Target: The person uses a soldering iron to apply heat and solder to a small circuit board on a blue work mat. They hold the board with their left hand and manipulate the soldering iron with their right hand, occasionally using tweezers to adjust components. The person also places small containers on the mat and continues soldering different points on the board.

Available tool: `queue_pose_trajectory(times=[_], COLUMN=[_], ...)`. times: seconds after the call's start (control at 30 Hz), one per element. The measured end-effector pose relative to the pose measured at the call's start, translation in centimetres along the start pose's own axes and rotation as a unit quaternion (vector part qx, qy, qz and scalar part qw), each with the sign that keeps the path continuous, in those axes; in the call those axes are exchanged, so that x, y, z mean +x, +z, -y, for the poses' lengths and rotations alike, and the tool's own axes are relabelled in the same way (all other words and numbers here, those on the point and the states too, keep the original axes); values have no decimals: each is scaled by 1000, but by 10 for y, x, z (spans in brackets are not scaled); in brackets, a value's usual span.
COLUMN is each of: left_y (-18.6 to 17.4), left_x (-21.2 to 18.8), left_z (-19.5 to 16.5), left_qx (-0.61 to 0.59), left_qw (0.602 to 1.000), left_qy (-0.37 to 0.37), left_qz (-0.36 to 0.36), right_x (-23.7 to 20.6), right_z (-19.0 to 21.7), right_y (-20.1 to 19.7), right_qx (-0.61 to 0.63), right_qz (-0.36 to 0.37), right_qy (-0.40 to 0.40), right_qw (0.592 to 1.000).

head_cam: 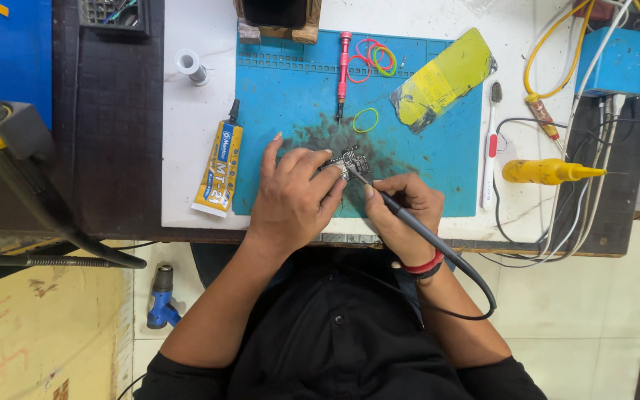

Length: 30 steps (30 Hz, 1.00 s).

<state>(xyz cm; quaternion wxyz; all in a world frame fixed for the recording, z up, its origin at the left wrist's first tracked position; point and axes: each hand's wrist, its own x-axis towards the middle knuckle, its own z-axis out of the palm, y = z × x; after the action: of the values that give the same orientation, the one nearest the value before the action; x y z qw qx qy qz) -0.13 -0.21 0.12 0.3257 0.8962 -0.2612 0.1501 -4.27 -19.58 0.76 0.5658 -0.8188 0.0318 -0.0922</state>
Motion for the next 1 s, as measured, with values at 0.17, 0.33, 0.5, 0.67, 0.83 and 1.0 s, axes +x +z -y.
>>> queue_pose_trajectory(times=[0.17,0.33,0.5,0.67,0.83,1.0], left_y=[0,1,1,1,1,1], left_x=[0,0,0,0,0,0], left_z=[0,0,0,0,0,-1], left_qx=[-1,1,3,-2,3,4], left_qw=[1000,1000,1000,1000,1000,1000], left_qy=[-2,-2,0,-4,-2,-3], left_qz=[5,7,3,8,6,6], right_x=[1,0,1,1,1,1], right_z=[1,1,0,1,3,4], right_y=[0,0,1,1,0,1], right_qx=[-11,-18,-13,-14,-26,-27], right_qz=[-3,-8,-11,-10,-11,-13], right_qy=[-14,-11,-19,-16,-19,-28], right_qw=[1000,1000,1000,1000,999,999])
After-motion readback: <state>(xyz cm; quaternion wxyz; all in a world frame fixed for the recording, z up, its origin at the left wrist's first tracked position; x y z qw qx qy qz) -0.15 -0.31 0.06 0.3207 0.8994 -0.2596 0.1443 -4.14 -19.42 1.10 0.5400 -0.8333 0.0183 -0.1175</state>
